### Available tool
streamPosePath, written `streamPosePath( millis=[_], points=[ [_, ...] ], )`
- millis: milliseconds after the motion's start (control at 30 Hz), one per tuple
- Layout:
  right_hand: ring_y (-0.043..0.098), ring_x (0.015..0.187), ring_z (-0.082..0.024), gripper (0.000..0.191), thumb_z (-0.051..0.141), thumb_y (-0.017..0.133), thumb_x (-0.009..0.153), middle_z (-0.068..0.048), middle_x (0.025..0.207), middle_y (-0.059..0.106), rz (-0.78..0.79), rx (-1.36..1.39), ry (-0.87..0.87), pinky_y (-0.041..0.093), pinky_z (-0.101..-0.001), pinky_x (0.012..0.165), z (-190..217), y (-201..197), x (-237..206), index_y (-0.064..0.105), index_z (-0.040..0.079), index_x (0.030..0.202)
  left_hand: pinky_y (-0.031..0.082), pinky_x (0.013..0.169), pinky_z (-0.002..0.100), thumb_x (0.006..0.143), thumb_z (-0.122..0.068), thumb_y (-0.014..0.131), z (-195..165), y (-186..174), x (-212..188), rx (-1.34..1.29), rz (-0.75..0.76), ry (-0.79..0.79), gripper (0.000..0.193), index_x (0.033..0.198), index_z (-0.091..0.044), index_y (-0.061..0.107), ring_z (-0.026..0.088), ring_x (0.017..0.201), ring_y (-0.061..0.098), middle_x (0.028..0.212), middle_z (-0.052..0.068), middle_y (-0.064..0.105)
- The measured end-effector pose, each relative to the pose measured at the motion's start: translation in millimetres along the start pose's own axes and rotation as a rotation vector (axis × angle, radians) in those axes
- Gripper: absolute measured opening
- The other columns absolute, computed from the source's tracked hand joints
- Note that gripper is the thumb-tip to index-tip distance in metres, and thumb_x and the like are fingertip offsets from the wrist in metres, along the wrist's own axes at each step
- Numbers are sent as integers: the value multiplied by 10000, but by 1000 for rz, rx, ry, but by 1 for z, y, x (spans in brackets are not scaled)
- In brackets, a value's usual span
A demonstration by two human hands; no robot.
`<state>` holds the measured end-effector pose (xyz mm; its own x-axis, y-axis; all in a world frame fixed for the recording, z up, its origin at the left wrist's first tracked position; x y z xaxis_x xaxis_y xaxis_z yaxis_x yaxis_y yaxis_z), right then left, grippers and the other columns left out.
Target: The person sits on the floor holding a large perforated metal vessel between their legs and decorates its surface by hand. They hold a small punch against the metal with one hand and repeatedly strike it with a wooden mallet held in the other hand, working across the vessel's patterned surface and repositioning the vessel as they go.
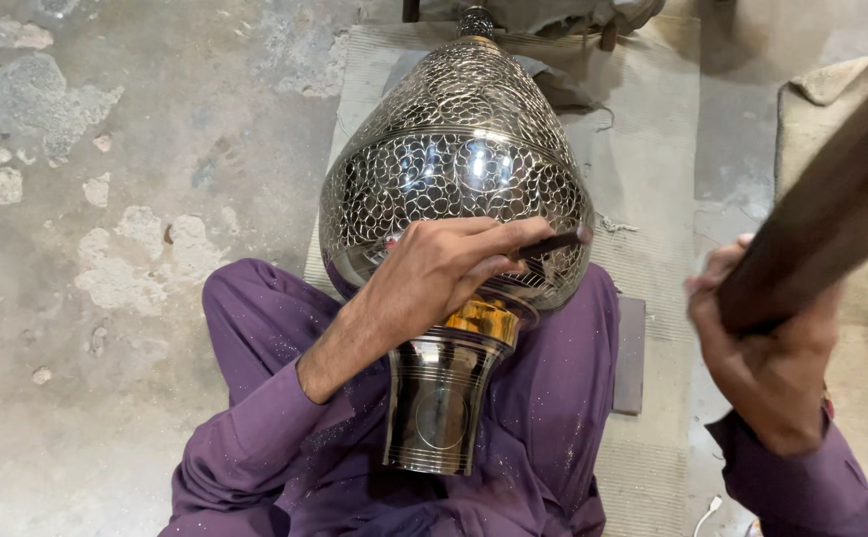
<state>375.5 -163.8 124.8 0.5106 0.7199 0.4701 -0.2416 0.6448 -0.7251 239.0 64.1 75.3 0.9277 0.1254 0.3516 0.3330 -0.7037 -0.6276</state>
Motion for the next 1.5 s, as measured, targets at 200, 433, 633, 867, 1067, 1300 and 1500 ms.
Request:
streamPosePath(
  millis=[200, 433, 633, 867, 1067, 1300, 1500],
  points=[
    [725, 872, -306, 539, 6, 779, 872, -221, 1108, 730, 86, -442, 22, 591, -399, 776, 11, -5, 4, 578, 26, 1372, 673, 768, 338, 993, -230, 645, 0, -4, 10, -30, -4, 41, 460, 1444, -236, 560, 129, 813, 771, 1013, 6, 785],
    [701, 970, -319, 670, 62, 885, 819, -266, 1134, 636, 14, -423, -53, 616, -396, 795, 17, -12, 4, 574, 26, 1411, 684, 744, 339, 925, -183, 677, -7, -9, 22, -40, 64, 6, 495, 1408, -259, 598, 128, 815, 786, 992, 0, 798],
    [730, 883, -199, 467, 82, 787, 997, -117, 1017, 694, -37, -52, 83, 615, -288, 768, -15, -14, -6, 506, 42, 1368, 677, 799, 348, 939, -140, 657, -10, -12, 23, -73, 91, 35, 503, 1428, -228, 576, 135, 868, 797, 1060, 16, 793],
    [738, 903, -238, 481, -12, 723, 983, -181, 1112, 723, -18, -215, -147, 633, -333, 780, -3, -10, 6, 514, 36, 1413, 688, 784, 326, 975, -127, 654, -6, -10, 16, -55, 45, 16, 476, 1427, -252, 573, 145, 884, 797, 1110, 23, 791],
    [717, 783, -218, 542, 4, 763, 894, -117, 1010, 738, 76, -404, -56, 609, -356, 701, 12, -5, 15, 552, 65, 1390, 680, 794, 347, 948, -141, 694, -8, -14, 11, -27, -2, -13, 501, 1425, -247, 581, 186, 915, 793, 1142, 40, 785],
    [718, 814, -258, 507, -10, 746, 861, -161, 1144, 733, 9, -390, -196, 598, -380, 694, 28, -4, 28, 575, 39, 1336, 654, 909, 375, 944, -128, 704, -18, -25, 6, -19, -78, 50, 535, 1449, -229, 557, 250, 1030, 776, 1267, 71, 742],
    [688, 712, -205, 438, -5, 760, 911, -116, 925, 738, 75, -285, -100, 581, -358, 612, 31, 3, 32, 593, 84, 1305, 658, 884, 383, 955, -134, 707, -14, -23, -2, -29, -61, 14, 513, 1444, -212, 570, 242, 989, 780, 1207, 71, 756]
  ],
)
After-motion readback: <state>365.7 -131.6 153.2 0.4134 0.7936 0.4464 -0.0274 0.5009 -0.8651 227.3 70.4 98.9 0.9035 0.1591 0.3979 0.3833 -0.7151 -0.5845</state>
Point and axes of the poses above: each hand's wrist, its own x-axis towards the middle knuckle, its own y-axis out of the palm, z = x × y, the point moved 8 cm from there along x, towards the middle knuckle
